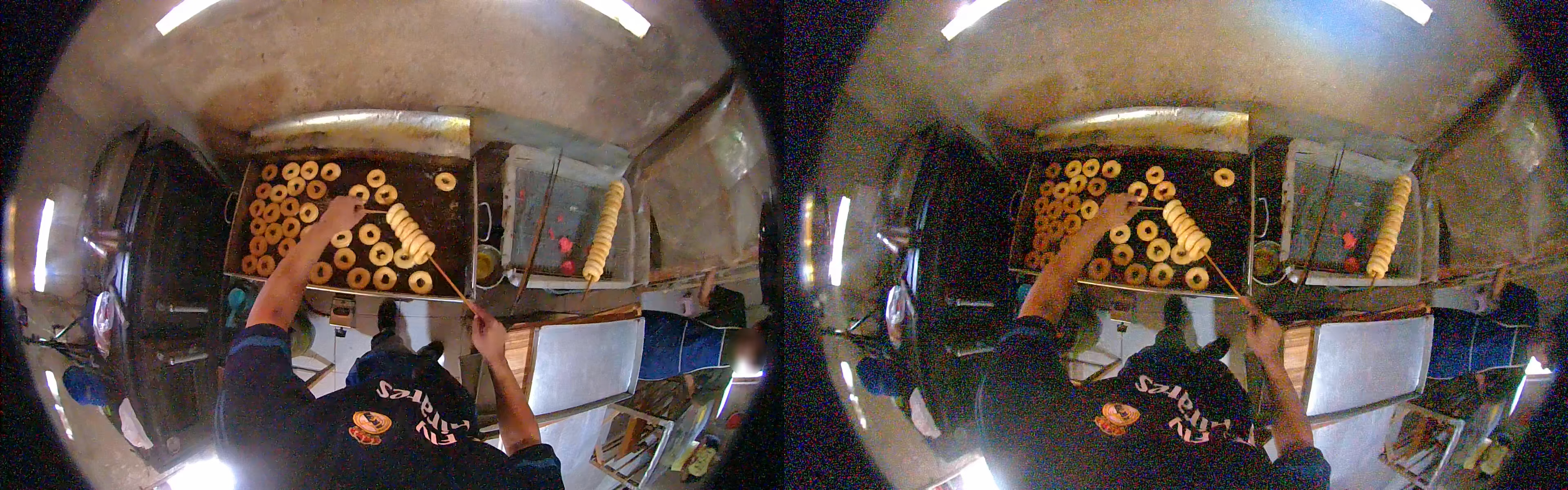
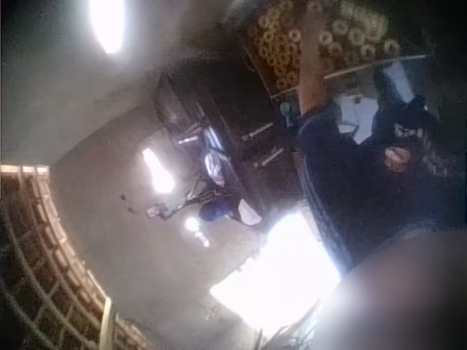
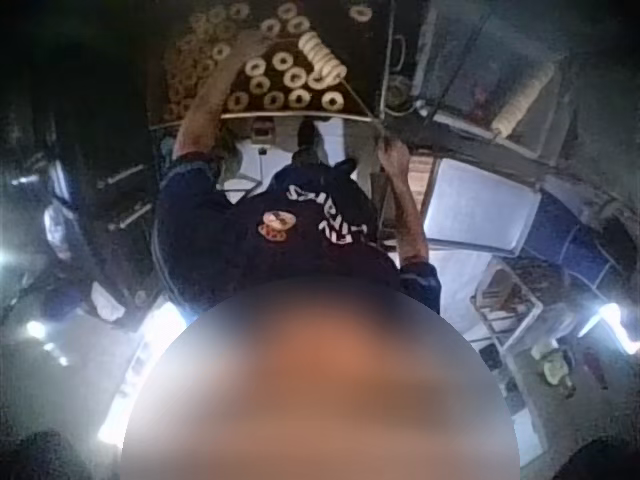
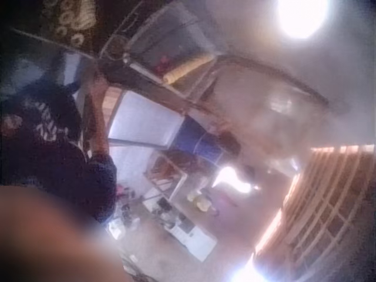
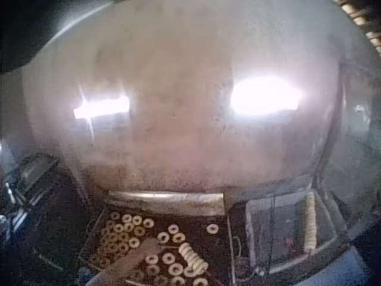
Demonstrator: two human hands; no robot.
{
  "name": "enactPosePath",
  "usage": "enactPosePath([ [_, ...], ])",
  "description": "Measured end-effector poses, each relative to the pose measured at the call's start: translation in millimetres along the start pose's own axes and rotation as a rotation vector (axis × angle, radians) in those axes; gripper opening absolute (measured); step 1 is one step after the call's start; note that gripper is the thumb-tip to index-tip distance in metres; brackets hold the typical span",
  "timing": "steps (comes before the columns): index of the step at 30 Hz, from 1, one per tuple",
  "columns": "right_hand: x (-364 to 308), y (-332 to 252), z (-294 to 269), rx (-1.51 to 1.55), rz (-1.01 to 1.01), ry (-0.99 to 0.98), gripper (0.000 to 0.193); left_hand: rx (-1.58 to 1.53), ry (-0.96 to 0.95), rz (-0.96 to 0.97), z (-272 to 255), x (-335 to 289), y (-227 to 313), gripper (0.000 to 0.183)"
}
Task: The person uses a long wooden skewer to thread small ring-shaped doughnuts from a metal tray onto the skewer, forming a spiral stack. The person then places the completed skewer into a metal rack. The person repeats this process with additional doughnuts from the tray.
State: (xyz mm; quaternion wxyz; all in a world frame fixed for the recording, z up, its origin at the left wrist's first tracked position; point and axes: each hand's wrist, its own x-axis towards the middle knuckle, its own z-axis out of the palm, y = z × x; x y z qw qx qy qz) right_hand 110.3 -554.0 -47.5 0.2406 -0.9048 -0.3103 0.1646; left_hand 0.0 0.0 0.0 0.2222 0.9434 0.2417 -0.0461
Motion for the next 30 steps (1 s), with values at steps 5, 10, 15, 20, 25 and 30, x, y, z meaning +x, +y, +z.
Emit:
enactPosePath([
  [5,-3,-36,-37,-0.043,-0.076,0.107,0.032,0.303,0.170,-0.103,-7,12,16,0.031],
  [10,32,-22,-4,-0.107,-0.008,0.103,0.031,0.188,0.114,-0.136,-26,34,-14,0.030],
  [15,70,-30,19,-0.081,0.033,0.130,0.039,-0.042,-0.023,0.023,-40,42,-23,0.027],
  [20,74,-36,2,-0.154,-0.078,0.137,0.042,0.253,0.152,-0.039,-43,45,-31,0.028],
  [25,118,-47,35,-0.345,-0.123,0.230,0.039,0.118,0.156,-0.211,-42,97,-93,0.031],
  [30,149,-73,43,-0.027,-0.075,0.217,0.031,-0.127,0.133,-0.212,-82,93,-139,0.029],
])
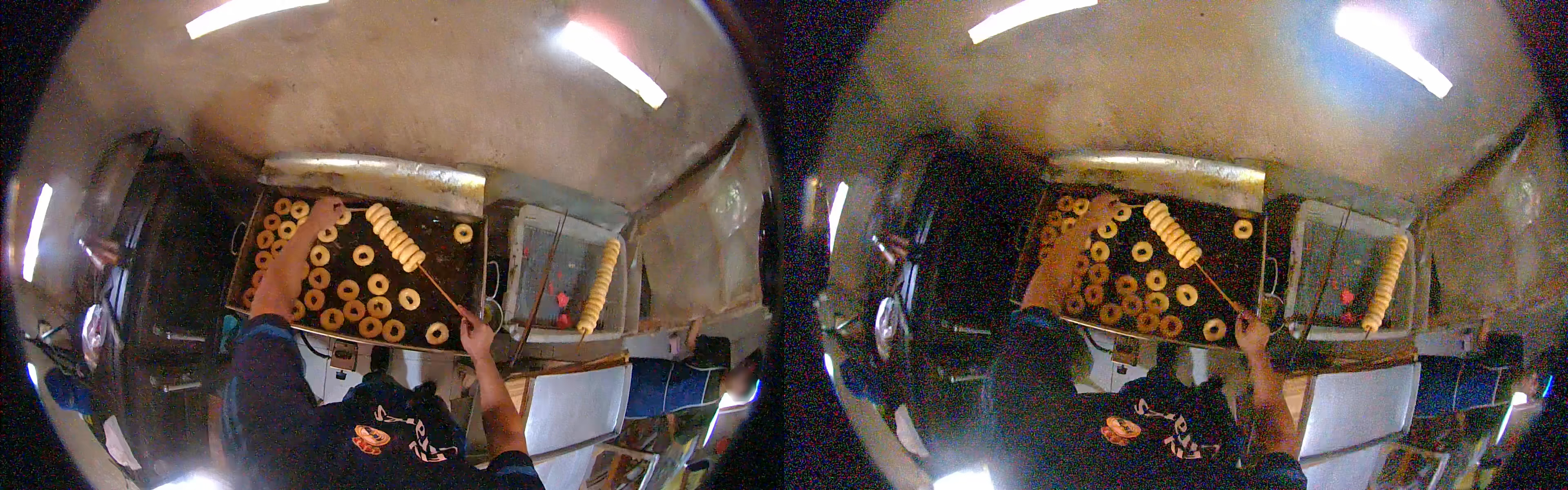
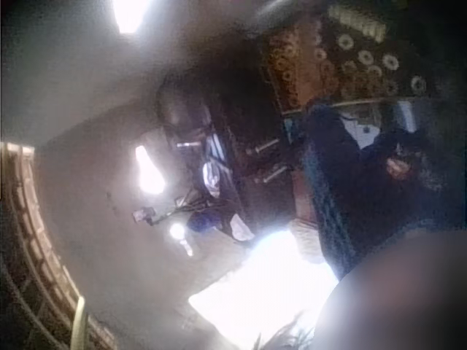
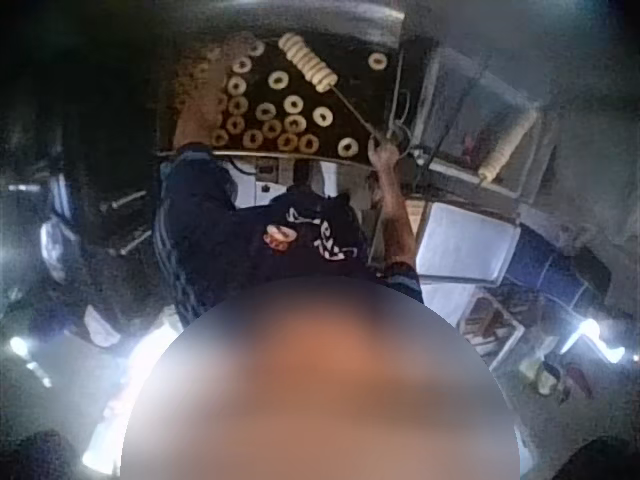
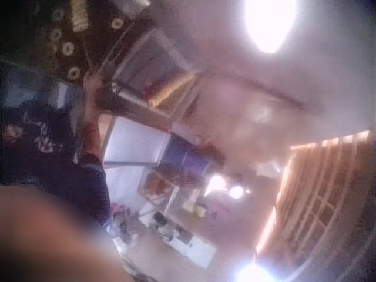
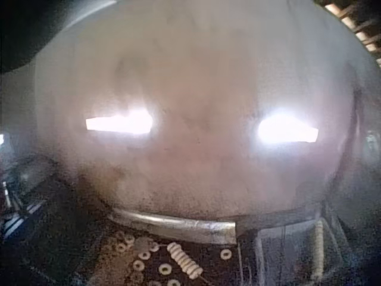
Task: The person uses a long wooden skewer to thread small ring-shaped doughnuts from a metal tray onto the skewer, forming a spiral stack. The person then places the completed skewer into a metal rack. The person repeats this process with additional doughnuts from the tray.
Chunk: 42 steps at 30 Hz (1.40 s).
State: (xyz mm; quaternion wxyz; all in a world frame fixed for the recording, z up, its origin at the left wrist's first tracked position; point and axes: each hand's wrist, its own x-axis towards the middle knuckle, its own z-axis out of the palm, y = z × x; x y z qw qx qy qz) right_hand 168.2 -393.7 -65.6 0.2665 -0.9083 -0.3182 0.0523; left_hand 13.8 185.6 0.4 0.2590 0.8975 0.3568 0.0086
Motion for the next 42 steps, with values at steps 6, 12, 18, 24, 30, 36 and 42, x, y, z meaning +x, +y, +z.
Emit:
enactPosePath([
  [6,-35,2,-41,0.340,-0.115,-0.018,0.029,-0.065,0.288,0.363,-102,-100,24,0.025],
  [12,-67,43,-80,0.236,0.028,-0.320,0.033,0.040,0.120,0.189,-27,-184,79,0.023],
  [18,-101,61,-155,-0.149,-0.200,-0.225,0.036,0.084,0.110,0.116,75,-248,109,0.033],
  [24,-90,69,-160,-0.250,-0.149,-0.357,0.034,0.316,0.096,-0.026,93,-213,61,0.029],
  [30,-59,75,-90,-0.160,-0.058,-0.480,0.035,-0.078,0.196,0.109,79,-213,32,0.026],
  [36,-48,26,-95,-0.178,-0.136,-0.383,0.034,0.230,0.207,0.183,56,-229,52,0.027],
  [42,-40,35,-72,-0.134,-0.244,-0.335,0.036,0.258,0.118,-0.055,59,-173,-9,0.035],
])
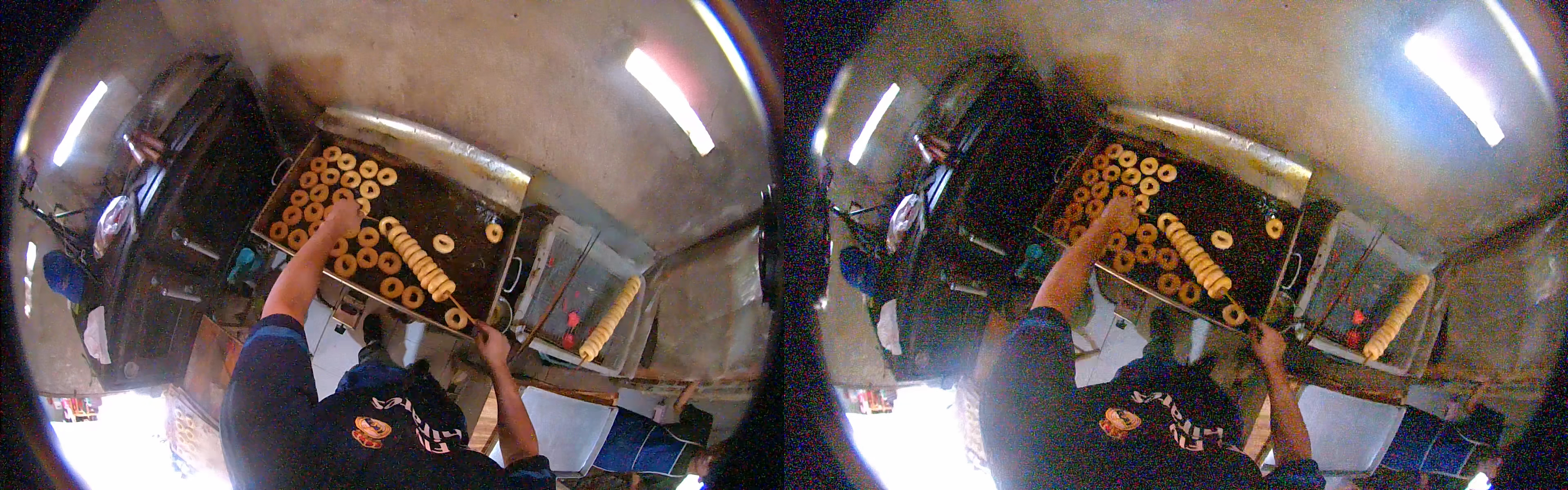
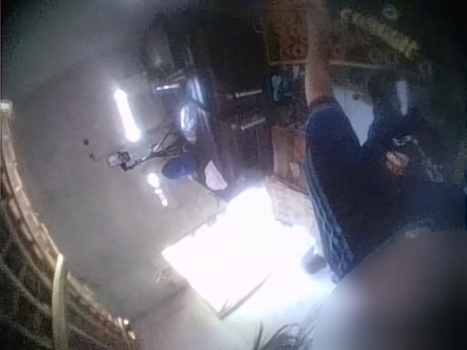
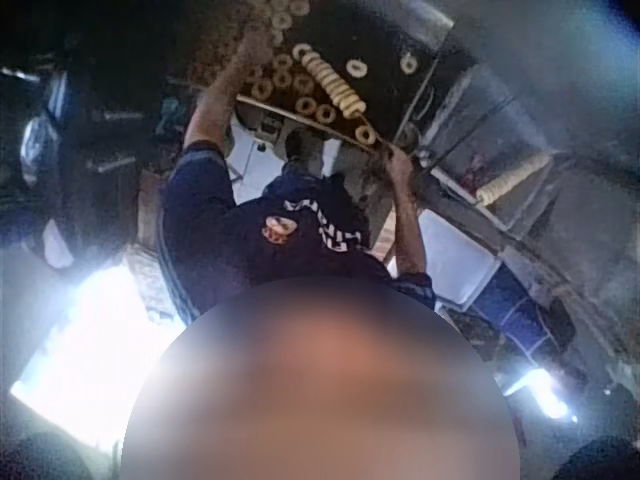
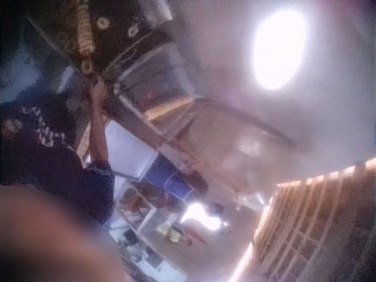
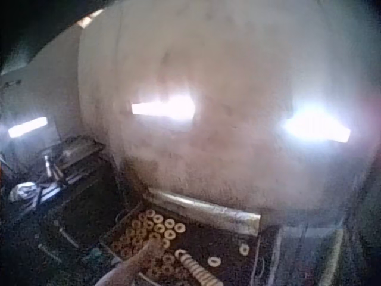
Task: The person uses a long wooden skewer to thread small ring-shaped doughnuts from a metal tray onto the skewer, forming a spiral stack. The person then places the completed skewer into a metal rack. The person repeats this process with additional doughnuts from the tray.
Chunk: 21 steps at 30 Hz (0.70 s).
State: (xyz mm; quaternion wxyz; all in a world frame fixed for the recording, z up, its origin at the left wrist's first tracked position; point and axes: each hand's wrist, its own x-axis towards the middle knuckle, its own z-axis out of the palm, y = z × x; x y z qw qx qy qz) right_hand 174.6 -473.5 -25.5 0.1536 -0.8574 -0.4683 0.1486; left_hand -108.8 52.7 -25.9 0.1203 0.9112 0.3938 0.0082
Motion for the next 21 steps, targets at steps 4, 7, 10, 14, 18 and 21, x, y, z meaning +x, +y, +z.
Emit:
enactPosePath([
  [4,16,20,35,0.151,-0.054,0.072,0.035,-0.147,-0.093,0.037,-42,12,-35,0.034],
  [7,6,32,35,0.567,-0.041,0.070,0.031,0.007,-0.048,0.162,-109,-23,-34,0.033],
  [10,-12,41,21,0.624,-0.123,0.116,0.028,-0.100,0.083,0.188,-144,-65,-11,0.033],
  [14,-35,45,-14,0.318,-0.022,-0.007,0.027,-0.184,0.042,0.108,-102,-105,44,0.033],
  [18,-60,37,-85,0.052,-0.058,-0.041,0.030,-0.150,-0.045,0.076,-44,-148,96,0.029],
  [21,-67,30,-134,-0.148,-0.072,-0.133,0.027,0.065,-0.045,0.046,-13,-158,106,0.027],
])
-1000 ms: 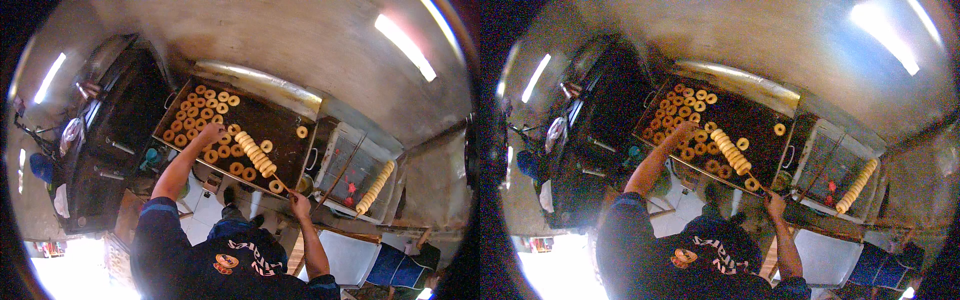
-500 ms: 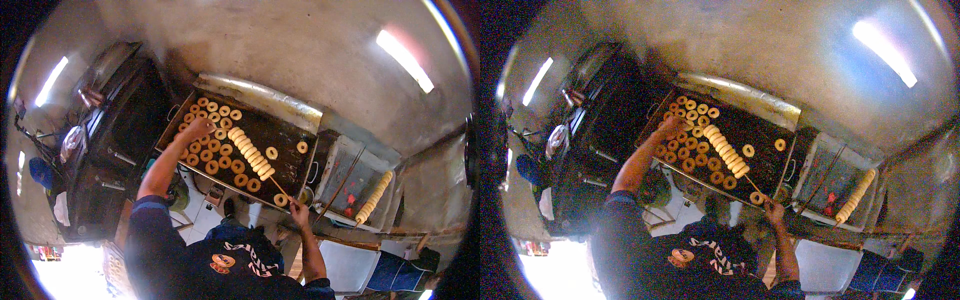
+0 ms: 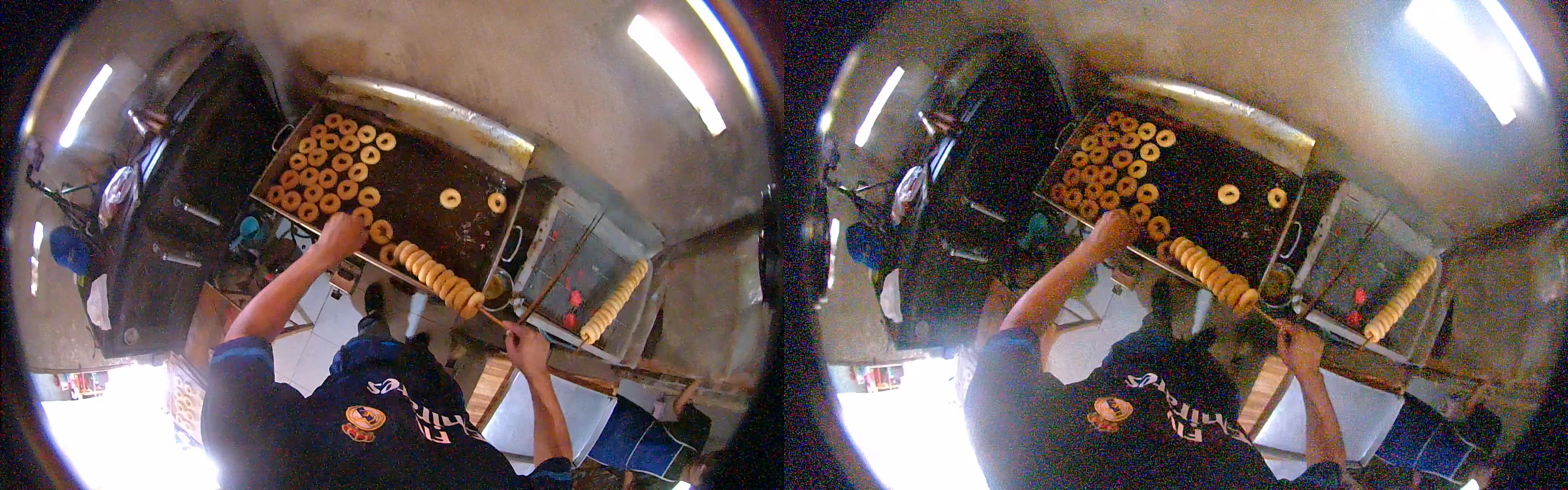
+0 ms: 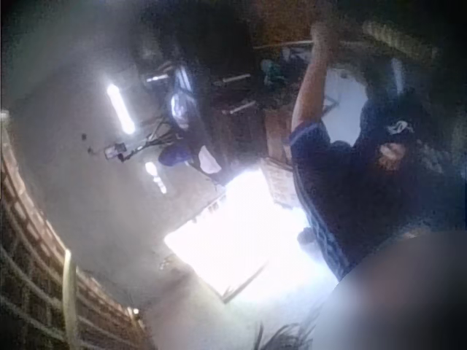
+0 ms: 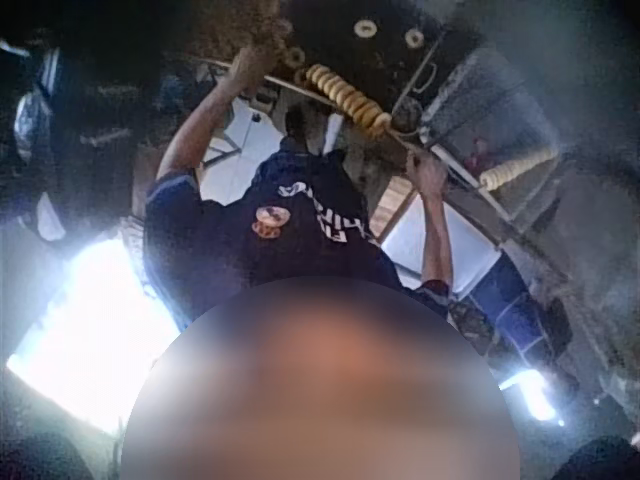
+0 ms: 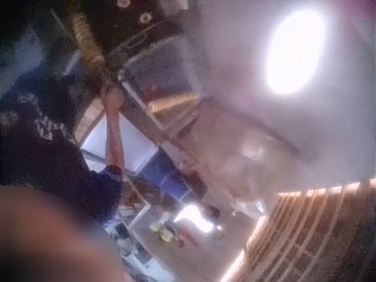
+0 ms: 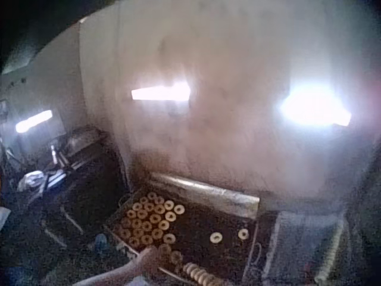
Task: The person uses a long wooden skewer to thread small ring-shaped doughnuts from a metal tray onto the skewer, forming a spiral stack. The person then places the completed skewer into a metal rack. The person repeats this process with additional doughnuts from the tray.
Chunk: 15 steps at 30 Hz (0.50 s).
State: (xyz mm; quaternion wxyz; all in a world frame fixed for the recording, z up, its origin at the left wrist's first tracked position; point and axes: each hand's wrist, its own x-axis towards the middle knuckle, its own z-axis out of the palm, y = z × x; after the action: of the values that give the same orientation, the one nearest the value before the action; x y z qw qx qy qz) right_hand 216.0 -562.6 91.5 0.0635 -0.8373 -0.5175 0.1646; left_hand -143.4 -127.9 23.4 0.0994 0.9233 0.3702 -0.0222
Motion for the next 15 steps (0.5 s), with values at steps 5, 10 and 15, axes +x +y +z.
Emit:
enactPosePath([
  [5,15,12,15,0.057,-0.126,0.094,0.027,0.108,-0.030,0.111,27,52,-40,0.031],
  [10,30,40,93,0.358,0.069,-0.002,0.031,-0.424,0.019,-0.086,10,51,-73,0.030],
  [15,91,-4,124,0.238,-0.089,0.133,0.035,-0.205,0.086,-0.041,-3,61,-67,0.032],
])
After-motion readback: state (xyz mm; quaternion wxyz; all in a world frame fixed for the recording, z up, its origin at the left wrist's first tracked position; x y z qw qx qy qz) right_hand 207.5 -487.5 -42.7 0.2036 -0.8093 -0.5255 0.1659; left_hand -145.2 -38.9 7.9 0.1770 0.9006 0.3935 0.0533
